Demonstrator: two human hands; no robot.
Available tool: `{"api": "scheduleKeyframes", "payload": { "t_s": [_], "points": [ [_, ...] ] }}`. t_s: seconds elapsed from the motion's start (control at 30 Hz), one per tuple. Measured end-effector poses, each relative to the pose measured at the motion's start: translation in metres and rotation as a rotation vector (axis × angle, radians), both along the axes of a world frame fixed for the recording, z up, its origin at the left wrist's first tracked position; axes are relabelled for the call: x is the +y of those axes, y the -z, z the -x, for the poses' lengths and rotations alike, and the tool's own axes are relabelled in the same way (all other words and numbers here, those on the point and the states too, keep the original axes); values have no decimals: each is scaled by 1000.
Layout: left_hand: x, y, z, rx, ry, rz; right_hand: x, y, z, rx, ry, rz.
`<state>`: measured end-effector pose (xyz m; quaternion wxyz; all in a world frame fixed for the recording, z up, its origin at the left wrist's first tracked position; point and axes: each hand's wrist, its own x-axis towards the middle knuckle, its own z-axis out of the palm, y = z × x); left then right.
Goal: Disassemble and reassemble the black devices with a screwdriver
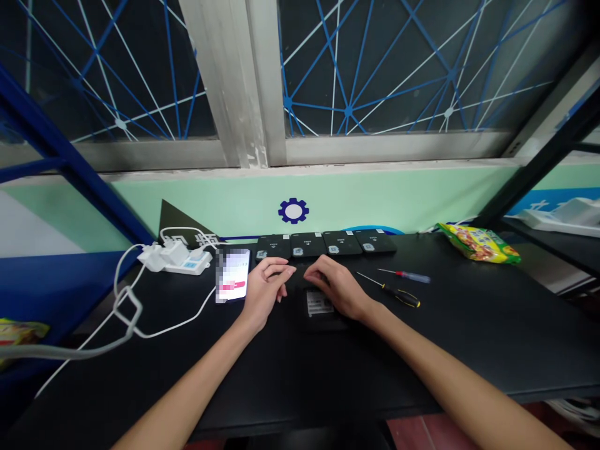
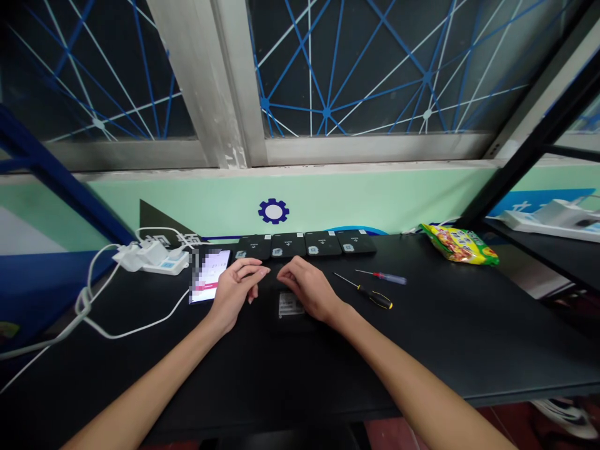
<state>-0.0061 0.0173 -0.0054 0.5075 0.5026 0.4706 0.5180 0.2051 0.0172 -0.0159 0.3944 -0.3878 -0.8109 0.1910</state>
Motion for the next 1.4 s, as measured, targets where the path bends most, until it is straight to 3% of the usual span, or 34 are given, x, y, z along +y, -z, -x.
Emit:
{"api": "scheduleKeyframes", "payload": {
  "t_s": [0.13, 0.8, 1.17, 1.4],
  "points": [
    [1, 1, 0, 2, -22, -24, 1, 2, 1, -169, -36, -88],
    [4, 9, 1, 91, -17, -53, -2, -1, 1, -233, -100, -124],
    [2, 9, 1, 83, 17, -30, -4, 3, 0, -122, -78, -81],
    [-5, 3, -1, 10, 118, 3, -11, -1, 6, 189, 25, -23]
  ]
}}
